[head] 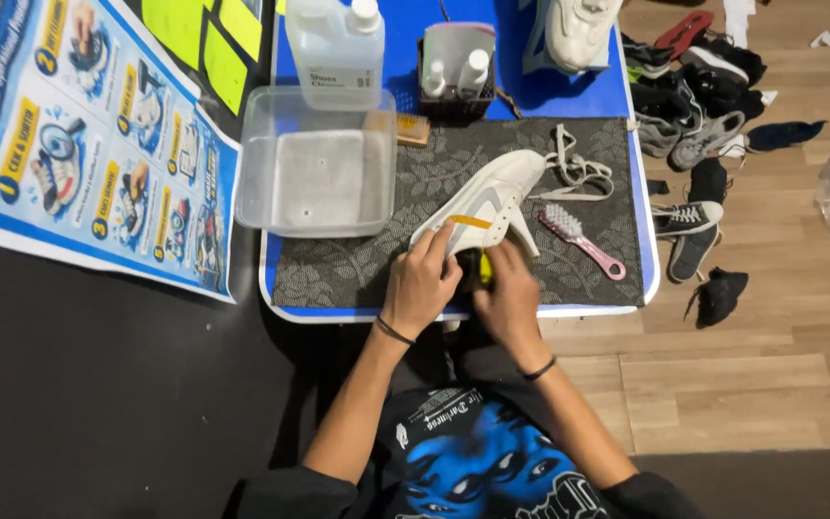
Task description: Scrubbing the interior and exterior of a white shoe using a brush and cleaning solution at a repair bench.
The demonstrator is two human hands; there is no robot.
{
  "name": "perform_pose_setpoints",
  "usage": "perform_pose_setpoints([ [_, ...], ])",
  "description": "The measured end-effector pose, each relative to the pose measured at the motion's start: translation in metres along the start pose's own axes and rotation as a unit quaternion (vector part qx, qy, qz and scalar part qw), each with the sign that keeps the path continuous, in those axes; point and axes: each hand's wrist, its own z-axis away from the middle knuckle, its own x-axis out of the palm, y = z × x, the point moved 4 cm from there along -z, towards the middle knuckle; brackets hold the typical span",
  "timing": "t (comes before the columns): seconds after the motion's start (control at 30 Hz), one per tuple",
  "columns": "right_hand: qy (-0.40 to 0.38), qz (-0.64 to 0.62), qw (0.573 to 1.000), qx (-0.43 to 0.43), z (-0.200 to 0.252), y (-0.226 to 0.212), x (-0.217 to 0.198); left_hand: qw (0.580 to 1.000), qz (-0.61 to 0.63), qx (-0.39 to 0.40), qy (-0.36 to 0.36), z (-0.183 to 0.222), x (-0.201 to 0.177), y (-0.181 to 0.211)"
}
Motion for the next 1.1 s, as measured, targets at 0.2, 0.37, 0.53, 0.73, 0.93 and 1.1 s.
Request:
perform_pose_setpoints([
  [0.2, -0.082, 0.155, 0.981, -0.083, 0.017, 0.004, 0.036, 0.999, 0.034, -0.014, -0.012, -0.004, -0.009, 0.000],
  [0.37, -0.147, 0.154, 0.972, -0.100, 0.023, -0.007, -0.007, 0.999, 0.039, -0.015, -0.006, -0.004, -0.007, 0.002],
  [0.53, -0.144, 0.068, 0.987, -0.016, 0.018, -0.016, -0.028, 0.998, 0.053, -0.021, -0.004, -0.006, -0.011, 0.003],
  [0.73, 0.013, -0.156, 0.988, -0.016, 0.017, -0.035, -0.007, 0.999, 0.039, -0.028, -0.007, -0.004, -0.010, 0.001],
  [0.93, -0.096, 0.060, 0.988, -0.101, 0.023, -0.034, 0.015, 0.996, 0.076, -0.027, -0.023, -0.005, -0.014, -0.003],
  [1.1, -0.118, 0.271, 0.944, -0.149, 0.019, -0.027, 0.007, 0.998, 0.058, -0.024, -0.028, 0.002, -0.010, -0.007],
])
